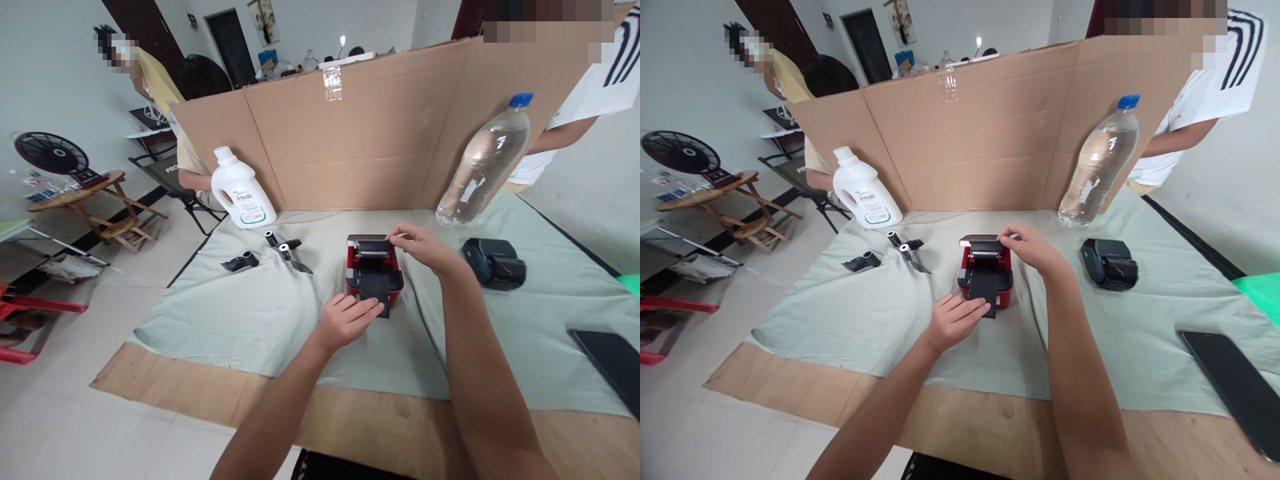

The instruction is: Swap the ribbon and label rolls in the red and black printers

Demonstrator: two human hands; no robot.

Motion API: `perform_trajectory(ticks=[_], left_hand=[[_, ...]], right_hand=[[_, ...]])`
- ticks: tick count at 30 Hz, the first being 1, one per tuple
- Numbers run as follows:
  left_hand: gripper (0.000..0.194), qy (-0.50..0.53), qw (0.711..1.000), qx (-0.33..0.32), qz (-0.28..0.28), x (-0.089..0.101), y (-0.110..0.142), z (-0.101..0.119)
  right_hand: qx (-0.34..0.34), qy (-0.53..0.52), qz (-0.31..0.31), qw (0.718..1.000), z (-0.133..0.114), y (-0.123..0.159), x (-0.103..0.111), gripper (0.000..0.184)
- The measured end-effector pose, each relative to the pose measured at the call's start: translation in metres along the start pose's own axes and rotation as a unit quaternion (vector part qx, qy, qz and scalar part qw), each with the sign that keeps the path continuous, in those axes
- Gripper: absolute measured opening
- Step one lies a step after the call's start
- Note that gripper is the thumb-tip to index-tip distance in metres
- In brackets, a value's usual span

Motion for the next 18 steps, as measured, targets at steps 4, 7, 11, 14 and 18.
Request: perform_trajectory(ticks=[4,7,11,14,18], left_hand=[[0.027,0.016,0.999,0.003,-0.03,-0.003,0.006,-0.002],[0.032,0.035,0.998,0.014,-0.047,-0.006,0.009,-0.003],[0.031,0.068,0.995,0.035,-0.056,-0.007,0.009,-0.003],[0.027,0.061,0.997,0.029,-0.046,-0.003,0.007,0.0],[0.021,0.103,0.99,0.093,0.002,0.0,-0.001,-0.008]], right_hand=[[-0.033,0.052,-0.123,0.99,0.003,0.013,0.003,0.063],[-0.07,0.035,-0.138,0.987,0.011,0.014,0.002,0.09],[-0.106,-0.027,-0.187,0.976,0.018,0.014,0.003,0.091],[-0.117,-0.058,-0.196,0.972,0.019,0.015,0.005,0.088],[-0.112,-0.081,-0.213,0.967,0.02,0.015,0.005,0.089]])
Point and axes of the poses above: each hand's wrist, its own y-axis away from the middle knuckle, its own x-axis out of the back of the hand, z = x × y, the point moved 1 cm from there along -y, towards the middle knuckle, and after that the axes turned 1 degree about -y, right-handed, at the moved point
